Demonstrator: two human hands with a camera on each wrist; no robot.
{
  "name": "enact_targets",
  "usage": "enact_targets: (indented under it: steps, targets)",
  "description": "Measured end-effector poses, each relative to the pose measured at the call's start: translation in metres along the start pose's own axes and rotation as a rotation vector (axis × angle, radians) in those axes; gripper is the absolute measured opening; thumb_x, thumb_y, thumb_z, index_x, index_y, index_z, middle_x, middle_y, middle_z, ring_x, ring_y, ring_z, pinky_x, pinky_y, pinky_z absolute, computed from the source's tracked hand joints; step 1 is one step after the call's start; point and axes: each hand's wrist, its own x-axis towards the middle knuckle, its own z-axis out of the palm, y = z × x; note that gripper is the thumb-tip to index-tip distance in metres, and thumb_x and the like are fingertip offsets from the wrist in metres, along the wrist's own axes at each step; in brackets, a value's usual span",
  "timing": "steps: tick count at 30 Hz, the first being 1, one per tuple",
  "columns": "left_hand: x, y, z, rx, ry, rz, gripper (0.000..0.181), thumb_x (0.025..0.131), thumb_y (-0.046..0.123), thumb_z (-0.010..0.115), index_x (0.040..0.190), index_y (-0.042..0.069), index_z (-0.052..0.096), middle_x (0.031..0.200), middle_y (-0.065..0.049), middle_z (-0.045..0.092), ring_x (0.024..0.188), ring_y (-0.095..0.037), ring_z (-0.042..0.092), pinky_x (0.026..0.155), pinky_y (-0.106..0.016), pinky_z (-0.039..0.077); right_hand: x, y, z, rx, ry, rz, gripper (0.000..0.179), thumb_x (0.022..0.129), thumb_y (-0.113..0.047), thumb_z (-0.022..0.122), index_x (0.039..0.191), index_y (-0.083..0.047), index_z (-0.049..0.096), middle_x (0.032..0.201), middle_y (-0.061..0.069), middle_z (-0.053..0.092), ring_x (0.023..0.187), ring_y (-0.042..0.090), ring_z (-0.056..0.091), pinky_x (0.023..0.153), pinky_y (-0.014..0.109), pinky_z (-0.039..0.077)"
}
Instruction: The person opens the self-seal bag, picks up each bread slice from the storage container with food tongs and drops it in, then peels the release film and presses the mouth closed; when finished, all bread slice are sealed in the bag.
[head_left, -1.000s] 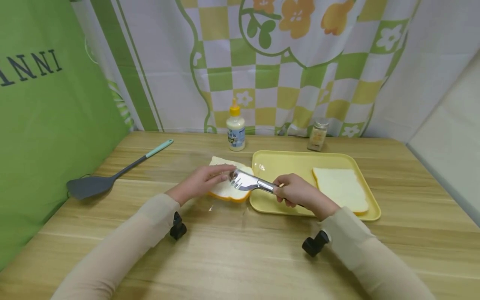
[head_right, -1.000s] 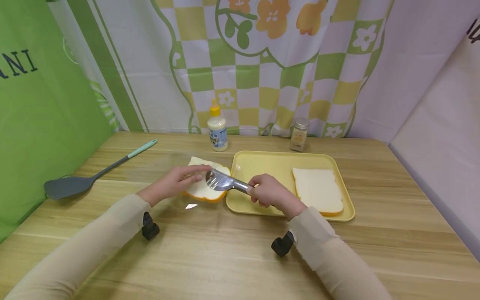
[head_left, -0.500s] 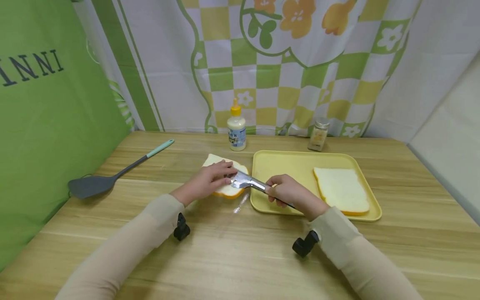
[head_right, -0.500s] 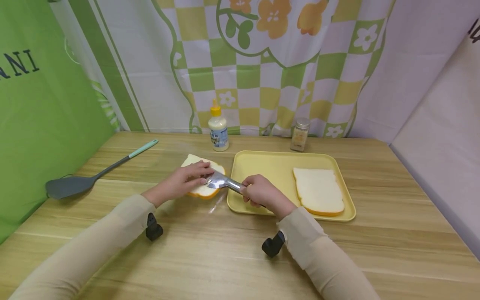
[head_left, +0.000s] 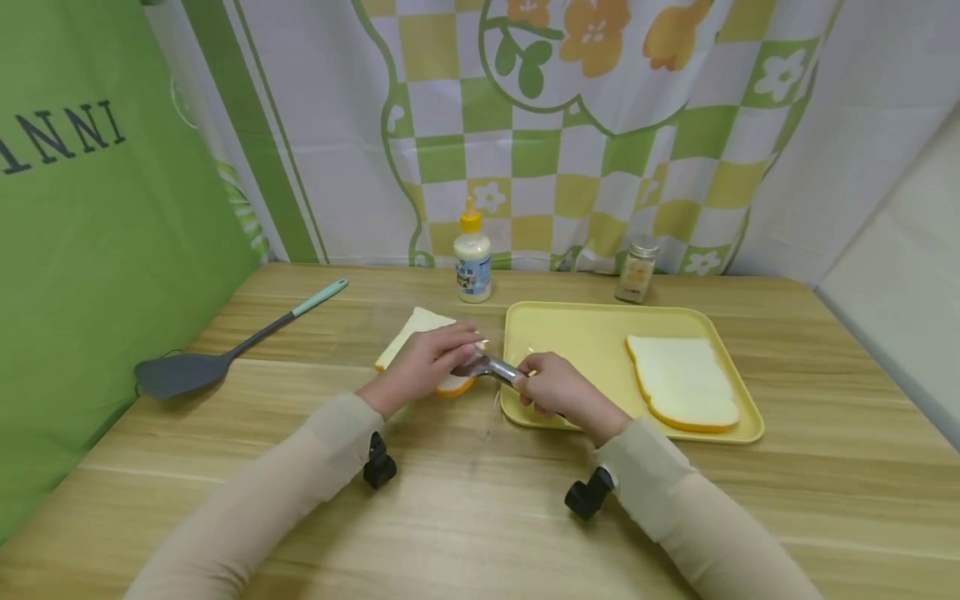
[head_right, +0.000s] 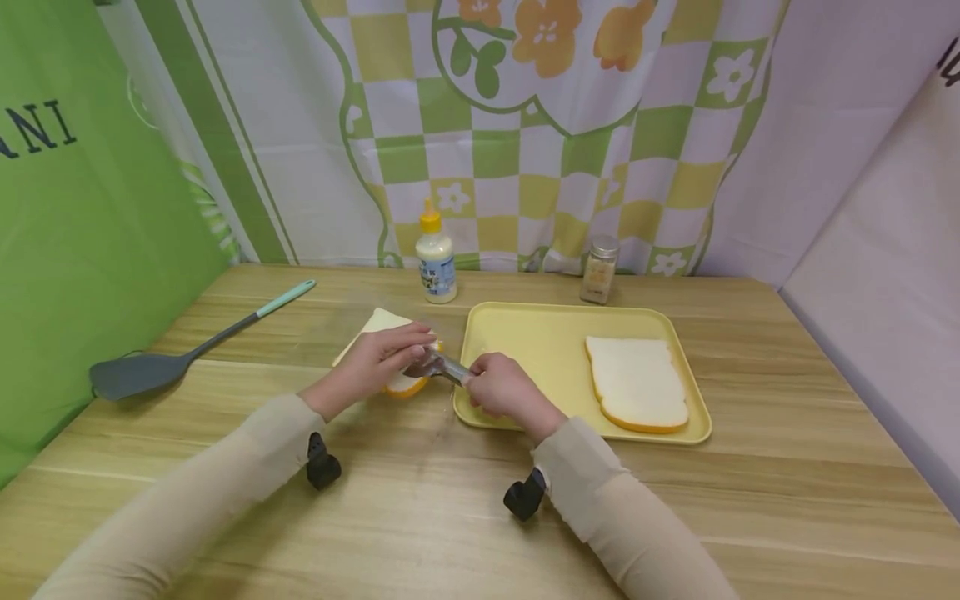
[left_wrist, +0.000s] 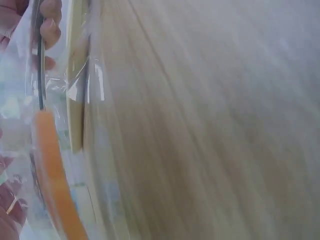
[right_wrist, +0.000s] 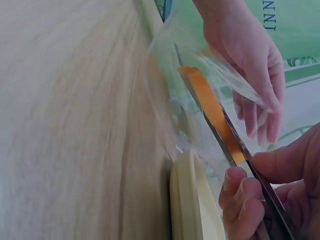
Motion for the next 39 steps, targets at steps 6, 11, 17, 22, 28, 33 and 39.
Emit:
enact_targets:
  steps: [6,11,17,22,28,33,39]
  targets:
    - [0.003,0.011,0.008,-0.08,0.038,-0.08,0.026,0.092,0.014,0.057,0.114,0.002,0.065,0.126,-0.016,0.058,0.119,-0.029,0.053,0.103,-0.041,0.039,0.004,-0.006,0.005,-0.041,-0.004,0.0,0.017,0.092,-0.01,0.049,0.094,0.004,0.058,0.064,0.006,0.054,0.044,0.01,0.039,0.041,0.019,0.032]
    - [0.001,0.014,0.006,-0.104,0.01,-0.088,0.036,0.092,0.019,0.058,0.126,0.005,0.057,0.137,-0.013,0.049,0.113,-0.026,0.057,0.099,-0.038,0.044,0.005,-0.009,0.006,-0.036,-0.025,0.008,0.017,0.093,-0.011,0.049,0.095,0.003,0.058,0.066,0.006,0.056,0.049,0.012,0.043,0.043,0.02,0.034]
    - [-0.004,-0.003,-0.022,-0.008,-0.061,-0.104,0.051,0.09,0.023,0.061,0.137,0.009,0.046,0.147,-0.011,0.035,0.137,-0.03,0.029,0.112,-0.047,0.024,0.003,-0.004,0.0,0.096,-0.059,0.02,0.017,0.093,-0.008,0.047,0.091,0.005,0.057,0.065,0.005,0.053,0.049,0.011,0.042,0.045,0.02,0.035]
    - [-0.007,-0.024,-0.037,0.033,-0.147,-0.196,0.042,0.093,0.025,0.057,0.132,0.011,0.053,0.145,-0.01,0.039,0.139,-0.03,0.023,0.114,-0.049,0.014,0.003,-0.001,-0.004,0.15,-0.083,0.023,0.017,0.094,-0.008,0.047,0.092,0.007,0.056,0.065,0.004,0.052,0.048,0.01,0.043,0.044,0.02,0.037]
    - [-0.008,-0.027,-0.031,-0.031,-0.077,-0.218,0.031,0.092,0.021,0.058,0.119,0.007,0.064,0.133,-0.009,0.052,0.132,-0.029,0.037,0.112,-0.043,0.025,0.006,-0.003,0.002,0.174,-0.081,0.028,0.018,0.095,-0.008,0.046,0.093,0.007,0.055,0.064,0.004,0.052,0.048,0.01,0.042,0.044,0.02,0.036]
    - [-0.007,-0.021,-0.023,-0.055,0.054,-0.208,0.027,0.091,0.018,0.059,0.114,0.005,0.066,0.123,-0.012,0.06,0.125,-0.031,0.047,0.106,-0.041,0.036,0.011,-0.005,0.009,0.174,-0.062,0.026,0.019,0.095,-0.01,0.046,0.094,0.007,0.055,0.065,0.005,0.052,0.047,0.01,0.041,0.043,0.02,0.035]
    - [-0.005,-0.004,-0.017,-0.164,0.071,-0.252,0.027,0.092,0.017,0.057,0.114,0.002,0.065,0.115,-0.013,0.065,0.097,-0.025,0.065,0.083,-0.034,0.053,0.017,-0.008,0.015,0.163,-0.058,0.018,0.015,0.094,-0.009,0.047,0.089,0.004,0.053,0.065,0.004,0.05,0.046,0.01,0.041,0.043,0.019,0.034]
